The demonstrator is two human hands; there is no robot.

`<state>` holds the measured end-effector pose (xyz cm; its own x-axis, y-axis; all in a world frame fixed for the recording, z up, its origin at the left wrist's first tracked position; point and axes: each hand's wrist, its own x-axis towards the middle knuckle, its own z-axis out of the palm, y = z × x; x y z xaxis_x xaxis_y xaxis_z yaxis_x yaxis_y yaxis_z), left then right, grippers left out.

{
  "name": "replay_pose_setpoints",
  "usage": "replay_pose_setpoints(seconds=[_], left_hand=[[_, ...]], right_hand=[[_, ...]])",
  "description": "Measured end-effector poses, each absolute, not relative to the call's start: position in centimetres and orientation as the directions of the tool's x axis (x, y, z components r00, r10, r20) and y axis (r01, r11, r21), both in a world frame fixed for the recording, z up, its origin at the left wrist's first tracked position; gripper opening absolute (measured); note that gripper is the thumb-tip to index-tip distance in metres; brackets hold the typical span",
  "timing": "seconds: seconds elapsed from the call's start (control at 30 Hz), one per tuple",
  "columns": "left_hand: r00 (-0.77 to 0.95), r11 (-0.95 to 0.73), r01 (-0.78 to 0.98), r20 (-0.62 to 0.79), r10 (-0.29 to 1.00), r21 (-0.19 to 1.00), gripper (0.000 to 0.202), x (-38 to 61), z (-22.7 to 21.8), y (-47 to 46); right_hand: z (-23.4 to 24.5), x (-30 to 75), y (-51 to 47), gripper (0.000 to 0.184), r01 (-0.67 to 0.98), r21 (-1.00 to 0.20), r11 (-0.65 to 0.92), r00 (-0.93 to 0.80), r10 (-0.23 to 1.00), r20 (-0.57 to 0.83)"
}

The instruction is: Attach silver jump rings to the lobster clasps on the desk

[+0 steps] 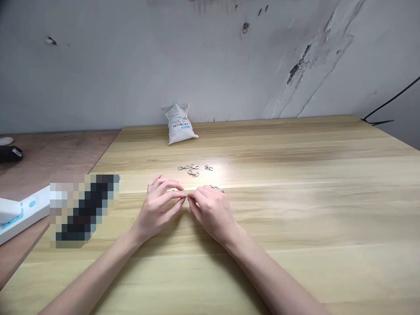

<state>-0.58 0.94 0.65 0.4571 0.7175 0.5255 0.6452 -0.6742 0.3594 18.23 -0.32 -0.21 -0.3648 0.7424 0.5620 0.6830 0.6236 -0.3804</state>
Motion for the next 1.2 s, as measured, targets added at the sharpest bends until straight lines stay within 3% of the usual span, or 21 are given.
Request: replay_pose_setpoints(seconds=[0.37, 0.53, 0.6, 0.73, 0.9, 1.0, 1.2], left_hand=[[0.456, -0.665, 0.663, 0.52, 0.723, 0.343, 0.011, -0.6, 0.6, 0.9], [0.419, -0.617, 0.708, 0.499, 0.759, 0.344, 0.009, -0.9, 0.4, 1.1], [0.398, -0.609, 0.712, 0.514, 0.759, 0.348, 0.008, -1.0, 0.4, 1.2], [0.377, -0.627, 0.702, 0.57, 0.73, 0.338, 0.009, -0.8, 0.7, 0.9], [0.355, -0.679, 0.654, 0.657, 0.665, 0.334, 0.01, -0.2, 1.6, 0.3], [0.332, -0.676, 0.651, 0.672, 0.662, 0.344, 0.01, -0.3, 2.1, 0.2], [0.347, -0.65, 0.644, 0.603, 0.718, 0.403, 0.009, -0.5, 1.7, 0.4]], right_hand=[[-0.1, 18.2, -0.3, 0.02, 0.681, -0.381, 0.626, -0.377, 0.745, 0.55], [0.5, 18.0, -0.9, 0.016, 0.512, -0.432, 0.743, -0.466, 0.662, 0.587], [0.7, 18.2, -0.9, 0.016, 0.467, -0.469, 0.75, -0.469, 0.66, 0.588], [0.6, 18.8, -0.6, 0.012, 0.518, -0.632, 0.576, -0.318, 0.816, 0.483], [0.6, 18.7, -0.6, 0.015, 0.448, -0.724, 0.525, -0.426, 0.837, 0.343], [0.9, 19.0, -0.3, 0.022, 0.428, -0.704, 0.567, -0.47, 0.805, 0.363], [0.9, 21.3, 1.1, 0.023, 0.579, -0.466, 0.669, -0.429, 0.736, 0.524]])
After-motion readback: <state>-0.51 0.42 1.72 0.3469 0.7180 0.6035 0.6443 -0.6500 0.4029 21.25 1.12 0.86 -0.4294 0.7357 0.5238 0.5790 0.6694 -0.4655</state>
